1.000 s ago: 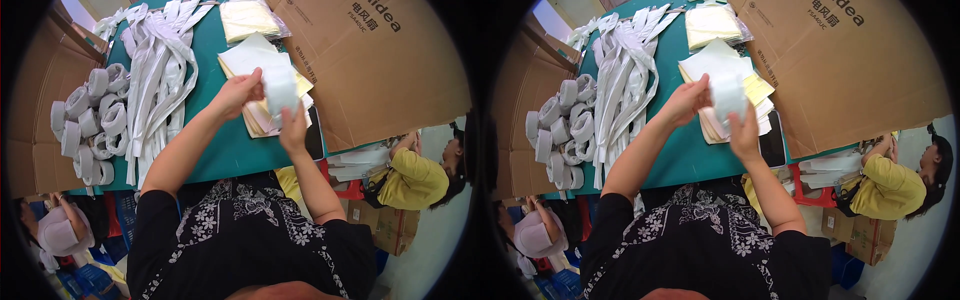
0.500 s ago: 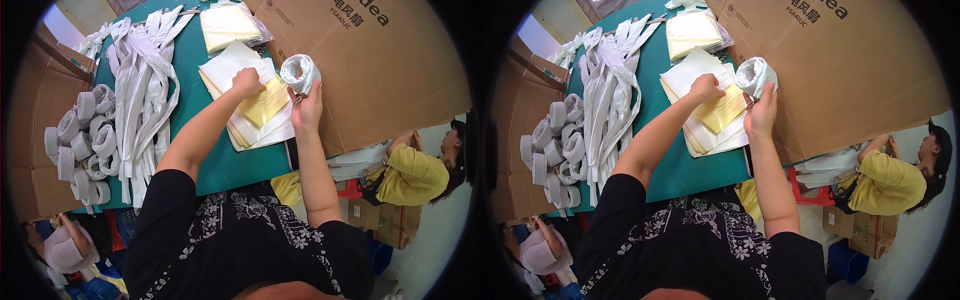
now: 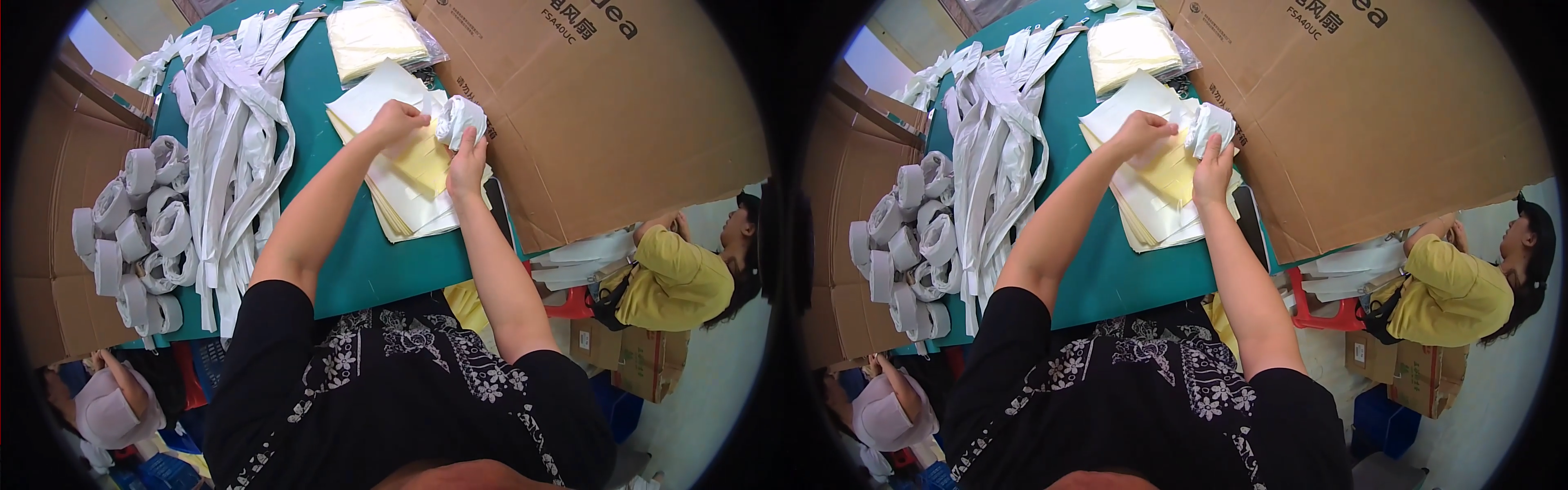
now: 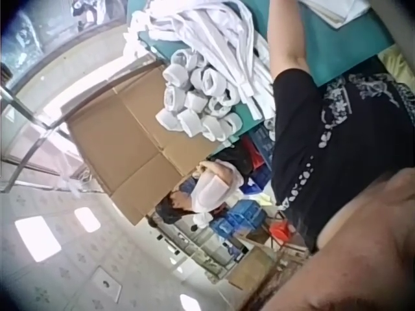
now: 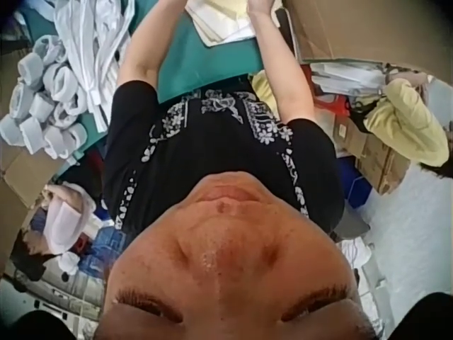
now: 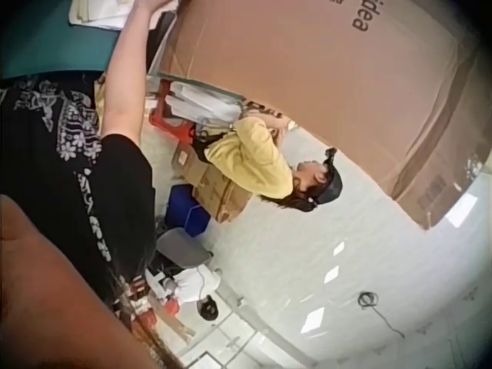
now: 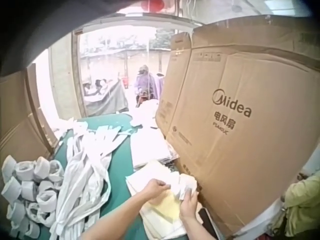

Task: The person is wrapping white fabric strips around gray foam rings and placing them onto yellow paper sheets in a factory setting.

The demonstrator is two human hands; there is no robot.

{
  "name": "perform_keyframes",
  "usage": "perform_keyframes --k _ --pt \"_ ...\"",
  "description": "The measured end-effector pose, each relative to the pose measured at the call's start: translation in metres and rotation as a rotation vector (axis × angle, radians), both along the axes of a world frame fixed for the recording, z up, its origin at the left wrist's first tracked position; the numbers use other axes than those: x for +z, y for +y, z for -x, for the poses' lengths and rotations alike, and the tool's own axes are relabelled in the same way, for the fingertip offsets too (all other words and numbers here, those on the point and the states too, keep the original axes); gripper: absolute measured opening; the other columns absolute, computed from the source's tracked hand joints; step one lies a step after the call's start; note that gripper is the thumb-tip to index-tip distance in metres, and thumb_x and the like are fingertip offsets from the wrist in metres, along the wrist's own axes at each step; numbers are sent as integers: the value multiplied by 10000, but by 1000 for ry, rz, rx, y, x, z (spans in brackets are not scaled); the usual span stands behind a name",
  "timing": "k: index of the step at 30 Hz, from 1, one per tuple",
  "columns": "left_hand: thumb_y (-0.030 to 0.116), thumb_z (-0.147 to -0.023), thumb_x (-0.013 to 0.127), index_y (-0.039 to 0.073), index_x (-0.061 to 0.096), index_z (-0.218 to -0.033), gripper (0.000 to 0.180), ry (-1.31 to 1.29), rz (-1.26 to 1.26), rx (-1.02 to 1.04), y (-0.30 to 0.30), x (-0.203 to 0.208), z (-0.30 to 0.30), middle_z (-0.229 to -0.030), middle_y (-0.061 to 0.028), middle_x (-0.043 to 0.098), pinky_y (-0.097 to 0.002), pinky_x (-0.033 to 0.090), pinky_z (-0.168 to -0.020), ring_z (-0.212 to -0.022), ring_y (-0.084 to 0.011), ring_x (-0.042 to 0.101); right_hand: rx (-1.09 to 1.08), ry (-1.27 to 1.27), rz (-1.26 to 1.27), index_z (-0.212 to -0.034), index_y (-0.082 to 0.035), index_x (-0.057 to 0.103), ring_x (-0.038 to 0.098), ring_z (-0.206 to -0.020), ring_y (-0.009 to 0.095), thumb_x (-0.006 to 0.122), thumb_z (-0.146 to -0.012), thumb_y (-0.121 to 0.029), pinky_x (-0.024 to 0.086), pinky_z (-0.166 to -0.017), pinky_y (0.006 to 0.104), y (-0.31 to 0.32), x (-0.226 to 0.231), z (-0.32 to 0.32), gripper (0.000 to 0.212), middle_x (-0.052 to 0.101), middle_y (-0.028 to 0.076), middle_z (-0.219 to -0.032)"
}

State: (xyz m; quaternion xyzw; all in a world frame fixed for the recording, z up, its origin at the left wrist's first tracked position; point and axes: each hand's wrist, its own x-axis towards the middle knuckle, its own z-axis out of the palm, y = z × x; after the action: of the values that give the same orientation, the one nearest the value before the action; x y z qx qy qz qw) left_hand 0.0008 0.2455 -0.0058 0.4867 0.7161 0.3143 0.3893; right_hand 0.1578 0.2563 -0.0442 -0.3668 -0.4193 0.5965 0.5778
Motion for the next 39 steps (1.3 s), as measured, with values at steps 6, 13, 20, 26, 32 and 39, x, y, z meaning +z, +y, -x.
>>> perform_keyframes --k 6,13,20,26,32,39 --pt "167 -877 567 45 592 -989 168 -1281 -745 37 -68 22 127 -968 -88 617 -329 433 -864 -875 -178 575 27 -434 -179 -1096 21 477 540 -983 303 443 -931 -380 407 -844 357 -7 8 -2 435 568 207 -1055" --pt "248 -927 480 76 544 -1001 198 -706 -438 404 -201 84 123 -633 46 453 -185 325 -400 -502 -43 394 269 -858 -616 -1093 8 483 535 -921 226 466 -927 -326 412 -809 317 -18 23 1 373 570 132 -995" --pt "331 -955 417 72 506 -756 339 -445 -275 -72 -242 93 10 -623 59 406 -196 283 -496 -545 -34 339 760 -561 -402 -1110 31 444 478 -998 310 438 -891 -237 361 -886 358 -111 85 16 346 490 208 -1037" --pt "412 -886 520 35 575 -656 445 -157 -153 25 -258 80 5 -522 22 475 -246 330 -460 -488 -66 424 783 -497 -419 -1121 39 422 464 -1018 324 407 -821 -167 352 -903 363 -147 96 18 364 464 213 -1087" --pt "483 -802 600 18 625 -673 483 -164 -134 140 -273 82 5 -515 -1 514 -240 359 -460 -485 -70 465 678 -579 -871 -1105 60 413 426 -1055 364 433 -842 -159 333 -926 402 -171 119 11 343 438 237 -1111" --pt "430 -814 625 43 579 -651 423 -408 -131 122 -278 73 9 -549 21 501 -219 334 -460 -501 -51 429 575 -619 -789 -1060 50 415 424 -1047 362 431 -913 -172 339 -916 410 -187 103 22 267 438 235 -1097"
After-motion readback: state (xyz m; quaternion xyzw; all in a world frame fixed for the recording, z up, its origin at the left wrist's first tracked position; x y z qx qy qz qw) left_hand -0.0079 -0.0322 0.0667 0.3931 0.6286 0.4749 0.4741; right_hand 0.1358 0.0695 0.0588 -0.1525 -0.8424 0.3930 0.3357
